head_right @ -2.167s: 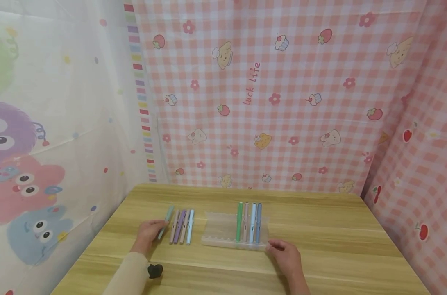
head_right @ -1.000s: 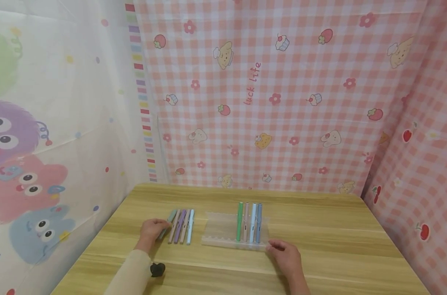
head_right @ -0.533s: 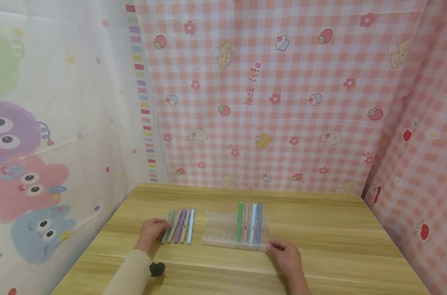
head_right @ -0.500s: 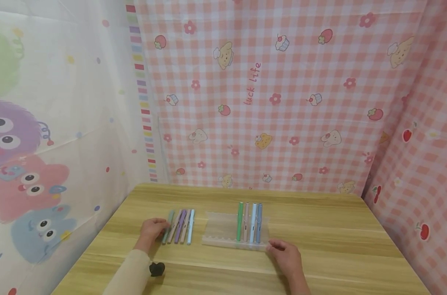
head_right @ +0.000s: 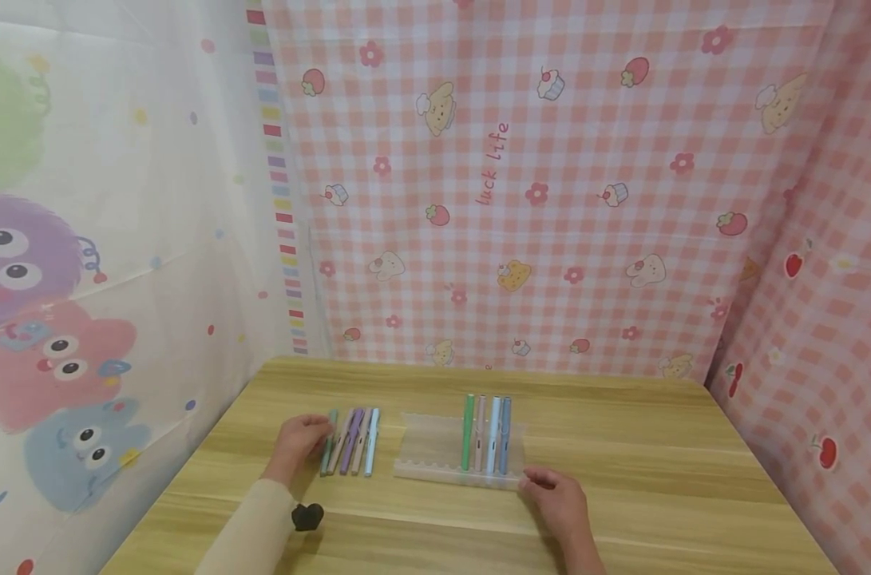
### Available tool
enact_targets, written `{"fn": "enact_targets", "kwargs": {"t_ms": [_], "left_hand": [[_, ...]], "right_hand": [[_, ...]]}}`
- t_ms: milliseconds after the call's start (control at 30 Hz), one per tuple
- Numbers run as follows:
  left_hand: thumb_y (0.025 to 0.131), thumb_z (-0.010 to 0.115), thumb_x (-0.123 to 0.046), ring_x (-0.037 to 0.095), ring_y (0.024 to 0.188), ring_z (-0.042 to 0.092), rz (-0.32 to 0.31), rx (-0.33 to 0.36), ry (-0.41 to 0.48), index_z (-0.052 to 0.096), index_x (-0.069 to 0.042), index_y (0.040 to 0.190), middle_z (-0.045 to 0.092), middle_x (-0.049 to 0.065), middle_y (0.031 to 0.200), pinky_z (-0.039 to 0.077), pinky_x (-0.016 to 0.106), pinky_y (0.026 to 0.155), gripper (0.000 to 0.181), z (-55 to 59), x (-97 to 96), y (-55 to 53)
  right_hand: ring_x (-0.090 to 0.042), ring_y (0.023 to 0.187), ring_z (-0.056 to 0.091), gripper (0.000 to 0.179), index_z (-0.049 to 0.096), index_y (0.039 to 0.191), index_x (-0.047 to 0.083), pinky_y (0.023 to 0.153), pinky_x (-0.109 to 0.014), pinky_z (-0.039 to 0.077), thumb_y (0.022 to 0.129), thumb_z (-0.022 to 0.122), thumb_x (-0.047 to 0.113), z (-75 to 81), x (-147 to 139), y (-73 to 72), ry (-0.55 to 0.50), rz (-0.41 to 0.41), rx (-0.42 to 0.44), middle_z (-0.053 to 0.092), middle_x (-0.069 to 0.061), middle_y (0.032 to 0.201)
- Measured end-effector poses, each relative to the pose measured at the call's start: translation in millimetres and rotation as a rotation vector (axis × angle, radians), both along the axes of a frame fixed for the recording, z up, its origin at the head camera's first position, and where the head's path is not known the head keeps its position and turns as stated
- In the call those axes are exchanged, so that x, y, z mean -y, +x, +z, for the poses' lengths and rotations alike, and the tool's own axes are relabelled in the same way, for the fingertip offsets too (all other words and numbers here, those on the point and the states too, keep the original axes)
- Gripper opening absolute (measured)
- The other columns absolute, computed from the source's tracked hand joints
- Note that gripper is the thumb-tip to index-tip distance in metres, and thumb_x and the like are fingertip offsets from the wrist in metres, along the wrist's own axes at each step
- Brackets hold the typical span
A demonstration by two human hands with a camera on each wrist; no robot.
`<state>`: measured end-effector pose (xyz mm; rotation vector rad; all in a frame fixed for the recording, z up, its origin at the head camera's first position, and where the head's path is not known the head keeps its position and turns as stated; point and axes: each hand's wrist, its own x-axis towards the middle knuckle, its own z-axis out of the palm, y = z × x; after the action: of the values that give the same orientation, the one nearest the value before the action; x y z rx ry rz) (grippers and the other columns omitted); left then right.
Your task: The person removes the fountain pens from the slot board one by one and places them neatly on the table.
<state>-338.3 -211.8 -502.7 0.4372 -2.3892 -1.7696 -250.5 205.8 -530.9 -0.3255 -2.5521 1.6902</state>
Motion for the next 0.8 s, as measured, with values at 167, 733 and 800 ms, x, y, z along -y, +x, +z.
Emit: {"fn": "enact_targets", "kwargs": {"t_ms": [167,733,800], "left_hand": [[0.089,0.07,-0.005,0.013,0.066,0.052,-0.039,-0.007,0.039,0.065,0.012,0.111,0.065,0.009,0.088,0.045,0.024,0.06,0.028,12.5,-12.5,1.3],[0.09,0.071,-0.009,0.016,0.076,0.059,-0.185,-0.041,0.177,0.063,0.009,0.117,0.065,0.007,0.089,0.055,0.039,0.077,0.034,35.6,-61.2,3.9],[0.09,0.072,-0.009,0.015,0.074,0.059,-0.201,-0.051,0.18,0.063,0.011,0.117,0.066,0.008,0.088,0.055,0.038,0.076,0.034,36.1,-65.3,4.7]], "right_hand": [[-0.03,0.108,0.06,0.026,0.073,0.11,-0.001,0.087,-0.036,0.048,0.091,0.072,0.017,0.2,0,0.6,0.006,0.006,0.002,0.071,-0.013,0.11],[-0.032,0.11,0.059,0.027,0.073,0.11,0.0,0.091,-0.041,0.046,0.091,0.073,0.018,-0.3,1,0.0,0.02,0.003,0.003,0.071,-0.013,0.11],[-0.032,0.111,0.059,0.027,0.073,0.11,-0.001,0.091,-0.041,0.046,0.091,0.073,0.018,0.6,1,0.6,0.018,0.004,0.003,0.071,-0.013,0.111]]}}
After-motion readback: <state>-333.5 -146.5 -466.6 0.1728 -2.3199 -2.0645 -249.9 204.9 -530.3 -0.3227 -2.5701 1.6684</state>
